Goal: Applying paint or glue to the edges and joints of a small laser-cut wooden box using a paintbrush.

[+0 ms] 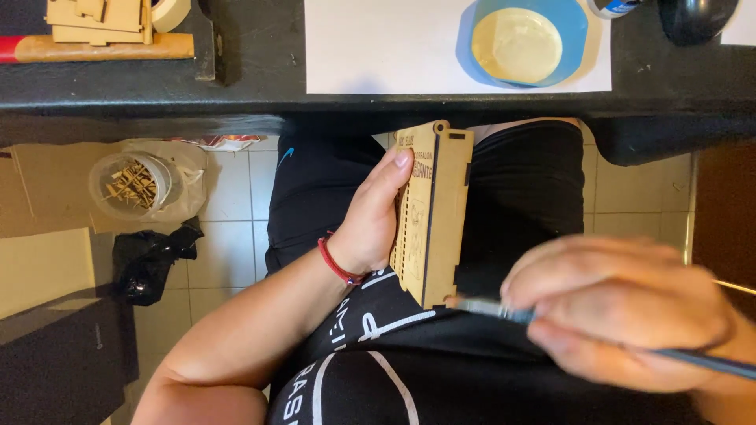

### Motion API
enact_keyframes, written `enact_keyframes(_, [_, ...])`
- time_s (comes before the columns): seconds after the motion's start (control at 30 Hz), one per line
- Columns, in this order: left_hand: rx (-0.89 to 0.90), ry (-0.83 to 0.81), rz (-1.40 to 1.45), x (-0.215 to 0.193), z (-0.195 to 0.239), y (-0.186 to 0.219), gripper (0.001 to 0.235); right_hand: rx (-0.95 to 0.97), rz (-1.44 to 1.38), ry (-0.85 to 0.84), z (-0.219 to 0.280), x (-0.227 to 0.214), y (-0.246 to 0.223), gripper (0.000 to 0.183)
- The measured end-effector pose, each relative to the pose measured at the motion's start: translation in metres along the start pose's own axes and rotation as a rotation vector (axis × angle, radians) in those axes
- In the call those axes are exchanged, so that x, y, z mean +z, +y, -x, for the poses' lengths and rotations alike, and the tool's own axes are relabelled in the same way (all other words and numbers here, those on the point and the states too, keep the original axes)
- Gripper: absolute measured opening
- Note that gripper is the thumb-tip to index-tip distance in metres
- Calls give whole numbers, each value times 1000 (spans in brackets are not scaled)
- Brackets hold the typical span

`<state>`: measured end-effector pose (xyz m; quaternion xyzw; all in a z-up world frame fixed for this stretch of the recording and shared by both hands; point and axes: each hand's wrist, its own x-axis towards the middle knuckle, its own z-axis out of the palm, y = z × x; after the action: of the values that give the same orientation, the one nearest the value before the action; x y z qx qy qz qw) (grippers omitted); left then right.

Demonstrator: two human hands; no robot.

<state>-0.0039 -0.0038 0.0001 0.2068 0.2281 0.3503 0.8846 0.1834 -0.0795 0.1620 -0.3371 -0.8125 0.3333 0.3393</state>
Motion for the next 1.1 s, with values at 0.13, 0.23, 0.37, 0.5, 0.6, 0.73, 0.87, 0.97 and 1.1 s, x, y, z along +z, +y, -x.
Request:
enact_keyframes(0.13, [-6, 22, 1, 2, 1, 0, 44, -11, 115, 132, 9, -7, 4, 10])
enact_keyframes(0.23, [16, 4, 1, 0, 1, 0, 43, 16, 25, 73, 4, -6, -3, 10])
enact_keyframes(0.37, [26, -73, -55, 9, 4, 7, 57, 101, 4, 199, 2, 5, 8, 10])
enact_keyframes(0.5, [20, -108, -27, 15, 6, 11, 60, 108, 149, 346, 0, -3, 24, 11])
enact_keyframes(0.6, [63, -126, -169, 17, 7, 13, 63, 131, 216, 378, 5, -7, 31, 10])
enact_keyframes(0.73, [47, -126, -138, 10, 5, 12, 62, 50, 110, 360, 21, -17, 29, 10])
enact_keyframes(0.87, [51, -95, -171, 15, 5, 13, 61, 59, -9, 126, -8, -4, 0, 11])
enact_keyframes(0.97, [58, -135, -210, 16, 6, 14, 61, 75, 20, 280, 0, -1, 13, 9])
enact_keyframes(1.1, [58, -152, -203, 18, 8, 12, 65, 50, 134, 401, -3, -9, 30, 13])
